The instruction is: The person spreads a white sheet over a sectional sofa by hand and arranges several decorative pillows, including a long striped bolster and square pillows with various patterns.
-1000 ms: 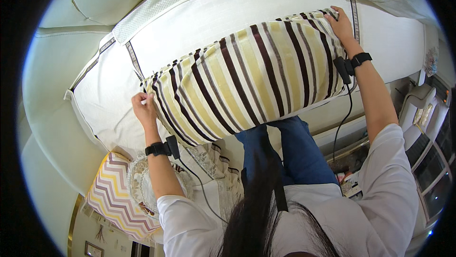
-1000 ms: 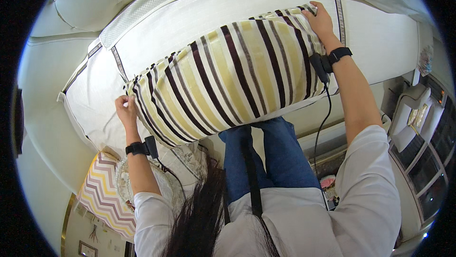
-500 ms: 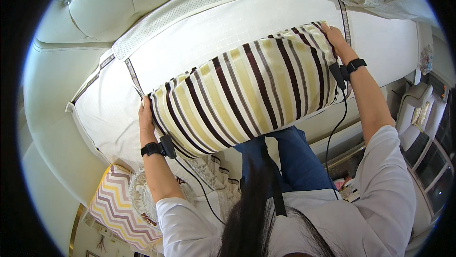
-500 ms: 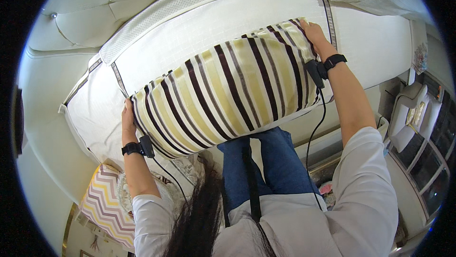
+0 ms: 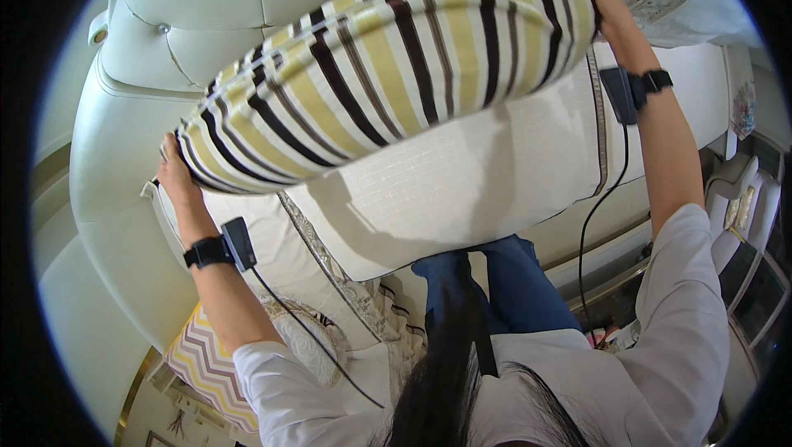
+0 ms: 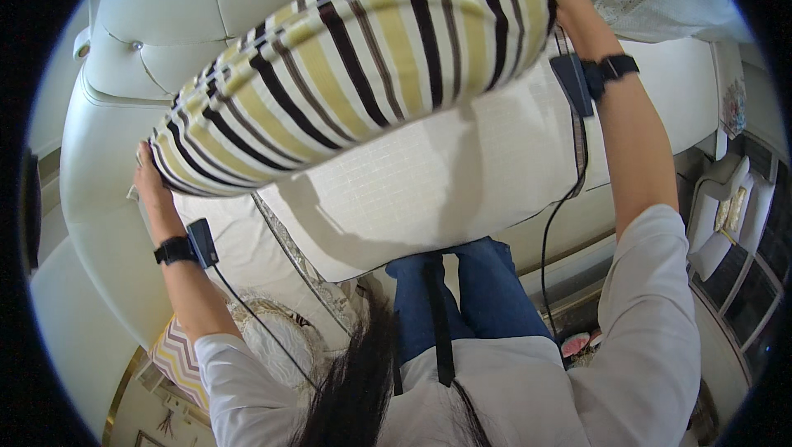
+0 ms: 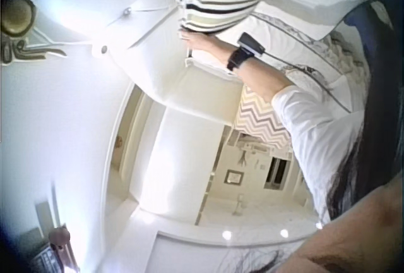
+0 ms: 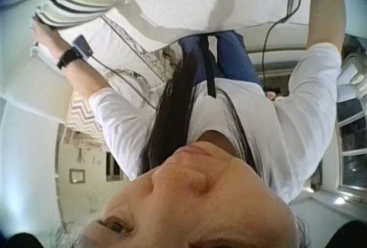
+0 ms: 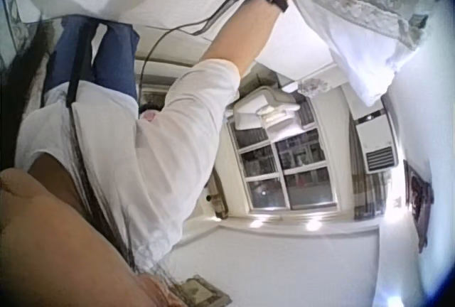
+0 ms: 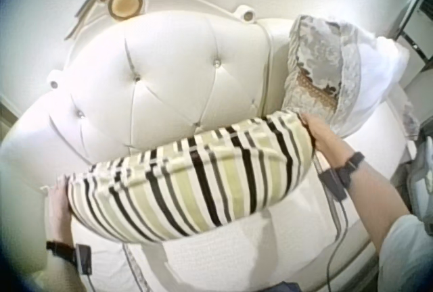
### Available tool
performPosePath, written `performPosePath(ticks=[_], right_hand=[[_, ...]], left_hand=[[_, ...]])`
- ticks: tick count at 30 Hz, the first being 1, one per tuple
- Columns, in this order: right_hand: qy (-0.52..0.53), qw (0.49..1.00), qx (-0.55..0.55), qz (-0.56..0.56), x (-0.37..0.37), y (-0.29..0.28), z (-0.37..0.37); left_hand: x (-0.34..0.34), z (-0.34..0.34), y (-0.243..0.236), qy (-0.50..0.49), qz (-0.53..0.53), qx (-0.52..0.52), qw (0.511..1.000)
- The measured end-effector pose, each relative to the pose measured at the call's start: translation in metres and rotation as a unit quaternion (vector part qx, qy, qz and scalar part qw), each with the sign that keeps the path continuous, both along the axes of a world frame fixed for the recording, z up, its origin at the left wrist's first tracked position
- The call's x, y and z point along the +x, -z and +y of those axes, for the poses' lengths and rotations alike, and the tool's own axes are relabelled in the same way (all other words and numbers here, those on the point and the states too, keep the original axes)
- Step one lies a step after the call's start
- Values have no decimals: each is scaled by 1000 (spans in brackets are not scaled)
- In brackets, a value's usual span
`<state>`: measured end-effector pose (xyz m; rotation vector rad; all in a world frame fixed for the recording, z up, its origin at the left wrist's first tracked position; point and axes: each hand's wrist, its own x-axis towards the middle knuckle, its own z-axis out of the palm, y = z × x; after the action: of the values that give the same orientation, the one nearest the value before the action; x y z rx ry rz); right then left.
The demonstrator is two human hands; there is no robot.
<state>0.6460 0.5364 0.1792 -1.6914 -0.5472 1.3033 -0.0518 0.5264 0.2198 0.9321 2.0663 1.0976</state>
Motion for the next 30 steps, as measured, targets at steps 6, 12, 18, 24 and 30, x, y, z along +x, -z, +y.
performPosePath(ticks=[6, 12, 18, 24, 30], right_hand=[[8, 995, 85, -55, -85, -31, 4], [42, 962, 140, 232, -52, -24, -14], [-66, 977, 123, 164, -9, 21, -183], [-44, 993, -107, 35, -54, 53, -251], [-30, 990, -98, -92, -38, 85, -177]], left_hand=[[-25, 31, 34, -15, -73, 91, 993], [7, -12, 6, 32, -304, 129, 943], [-83, -209, 53, 207, -227, 48, 950], [-16, -275, 114, 57, -192, -185, 962], [-7, -195, 125, 0, -168, -137, 976]])
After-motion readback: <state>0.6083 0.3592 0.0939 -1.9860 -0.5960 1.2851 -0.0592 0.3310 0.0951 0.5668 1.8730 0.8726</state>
